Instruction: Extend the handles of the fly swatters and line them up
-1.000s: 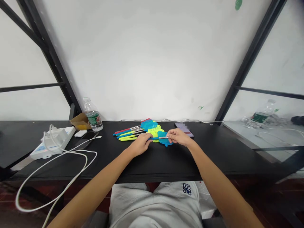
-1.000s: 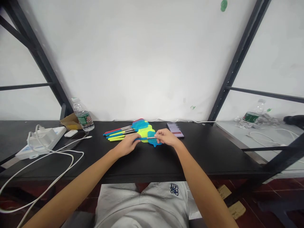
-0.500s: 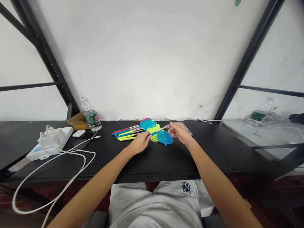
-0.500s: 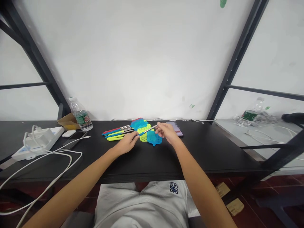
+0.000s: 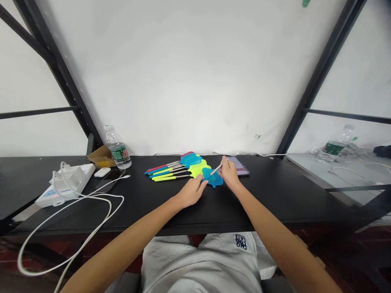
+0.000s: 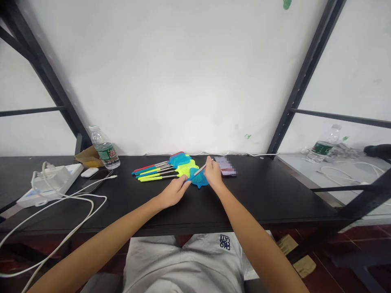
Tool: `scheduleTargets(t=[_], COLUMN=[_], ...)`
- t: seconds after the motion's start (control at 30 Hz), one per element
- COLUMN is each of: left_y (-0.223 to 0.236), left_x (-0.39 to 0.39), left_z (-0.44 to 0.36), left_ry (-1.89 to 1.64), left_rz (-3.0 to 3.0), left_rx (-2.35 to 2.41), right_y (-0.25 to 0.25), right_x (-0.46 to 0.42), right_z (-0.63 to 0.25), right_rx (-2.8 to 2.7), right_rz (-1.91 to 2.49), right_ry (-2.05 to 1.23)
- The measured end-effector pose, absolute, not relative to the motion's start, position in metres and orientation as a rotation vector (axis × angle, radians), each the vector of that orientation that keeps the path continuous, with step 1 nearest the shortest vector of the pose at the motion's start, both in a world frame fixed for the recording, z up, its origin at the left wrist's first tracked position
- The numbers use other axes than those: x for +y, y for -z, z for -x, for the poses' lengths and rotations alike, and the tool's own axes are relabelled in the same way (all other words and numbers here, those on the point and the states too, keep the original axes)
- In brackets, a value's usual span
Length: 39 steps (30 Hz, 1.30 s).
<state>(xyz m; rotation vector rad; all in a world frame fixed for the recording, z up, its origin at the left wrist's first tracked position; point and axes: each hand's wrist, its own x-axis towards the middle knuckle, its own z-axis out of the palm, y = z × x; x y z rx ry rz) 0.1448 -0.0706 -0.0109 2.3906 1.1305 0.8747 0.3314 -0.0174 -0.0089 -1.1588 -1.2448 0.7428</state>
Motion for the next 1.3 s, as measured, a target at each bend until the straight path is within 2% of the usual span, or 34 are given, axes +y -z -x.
scheduleTargets(t=[0.3, 0.57, 0.77, 0.83, 1.0, 1.17, 1.3], left_y=[0.016, 0.014, 0.014, 0.013, 0.009, 0.009, 0.009], left_x=[-0.069, -0.067, -0.06, -0.056, -0.048, -0.043, -0.042], left_z=[-0.15, -0.152, -0.148, -0.144, -0.133, -0.127, -0.123], left_ry=[-0.907, -0.934, -0.826, -0.802, -0.876, -0.909, -0.886], left_rz=[-2.286, -2.125, -1.789, -1.699, -1.637, -1.635, -1.694], left_rx=[1.142, 1.089, 0.929, 0.923, 1.001, 1.04, 1.023], right_y=[0.015, 0.017, 0.012, 0.01, 0.012, 0.019, 0.017], right_x=[-0.02, -0.021, -0.027, -0.027, -0.018, -0.016, -0.017], right_z=[-0.314, -0.31, -0.307, -0.313, -0.343, -0.355, -0.351], right_rx=[-1.102, -1.118, -1.364, -1.474, -1.791, -2.177, -2.17], right_rz=[0.984, 0.989, 1.025, 1.069, 1.305, 1.458, 1.526], right_ry=[-1.065, -1.039, -1.007, -0.9, -0.32, -0.322, -0.208])
